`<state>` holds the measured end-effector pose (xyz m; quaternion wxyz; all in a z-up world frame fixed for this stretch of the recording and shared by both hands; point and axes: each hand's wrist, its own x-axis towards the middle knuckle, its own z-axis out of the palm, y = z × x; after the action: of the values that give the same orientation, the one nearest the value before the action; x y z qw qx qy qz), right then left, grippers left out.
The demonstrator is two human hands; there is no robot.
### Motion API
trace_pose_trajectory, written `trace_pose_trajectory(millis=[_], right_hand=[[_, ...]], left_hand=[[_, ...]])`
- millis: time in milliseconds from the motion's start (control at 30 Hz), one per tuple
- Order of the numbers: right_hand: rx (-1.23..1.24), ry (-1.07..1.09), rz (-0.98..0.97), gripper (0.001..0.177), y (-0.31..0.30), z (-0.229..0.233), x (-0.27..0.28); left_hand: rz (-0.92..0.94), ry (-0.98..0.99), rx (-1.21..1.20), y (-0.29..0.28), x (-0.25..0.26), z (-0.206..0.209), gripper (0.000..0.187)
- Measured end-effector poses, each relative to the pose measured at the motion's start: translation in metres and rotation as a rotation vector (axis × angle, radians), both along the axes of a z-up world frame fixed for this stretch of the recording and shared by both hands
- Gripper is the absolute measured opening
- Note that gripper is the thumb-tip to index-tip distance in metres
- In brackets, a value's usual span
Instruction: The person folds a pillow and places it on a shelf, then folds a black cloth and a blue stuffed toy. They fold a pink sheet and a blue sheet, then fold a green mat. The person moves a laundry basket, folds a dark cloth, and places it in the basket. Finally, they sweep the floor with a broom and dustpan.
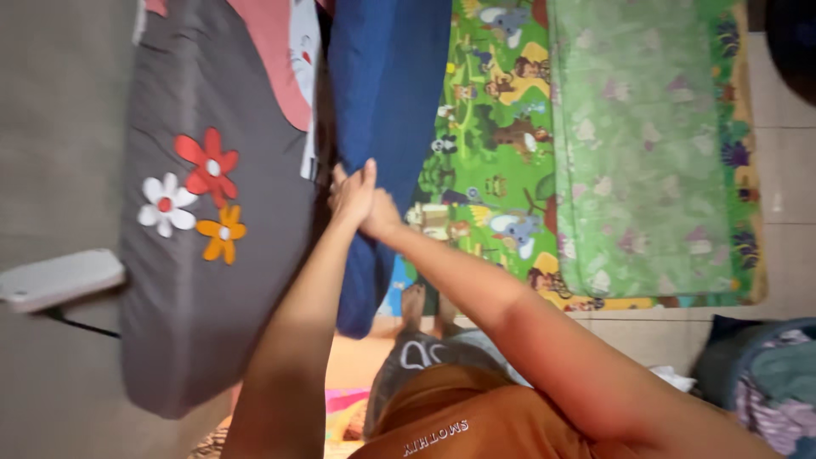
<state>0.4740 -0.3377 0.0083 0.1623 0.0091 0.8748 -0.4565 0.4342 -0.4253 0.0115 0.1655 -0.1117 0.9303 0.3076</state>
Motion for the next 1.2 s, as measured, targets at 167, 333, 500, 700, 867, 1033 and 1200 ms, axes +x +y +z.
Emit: trace_pose_trajectory(millis=[167,333,500,700,867,1033,1200], right_hand=[[-0.086,0.187,0.251,0.049,-0.051,0.002,-0.003],[0.036,0.191,0.235,0.043,0.004,-0.039,-0.022],[0.155,0.230,0.046,0.035,0.120,-0.096,-0.029],[0.136,0.080,-0.288,0.041,0.266,-0.137,-0.055],[0.049,-0.011,-0.476,0.045,0.382,-0.143,-0.104],[0.079,0.044,-0.550,0.044,0.476,-0.128,-0.163],[0.094,0.017,-0.674,0.047,0.542,-0.124,-0.245]], left_hand=[[0.100,0.034,-0.135,-0.070,-0.003,0.003,0.069],[-0.069,0.176,-0.266,-0.053,-0.004,0.018,0.070],[-0.261,0.216,-0.161,0.018,-0.027,0.006,0.068],[-0.478,0.070,-0.133,0.118,-0.096,-0.026,0.064],[-0.599,-0.045,-0.139,0.211,-0.185,-0.046,0.063],[-0.637,-0.107,-0.116,0.295,-0.267,-0.054,0.074],[-0.629,-0.056,-0.052,0.343,-0.355,-0.053,0.075]])
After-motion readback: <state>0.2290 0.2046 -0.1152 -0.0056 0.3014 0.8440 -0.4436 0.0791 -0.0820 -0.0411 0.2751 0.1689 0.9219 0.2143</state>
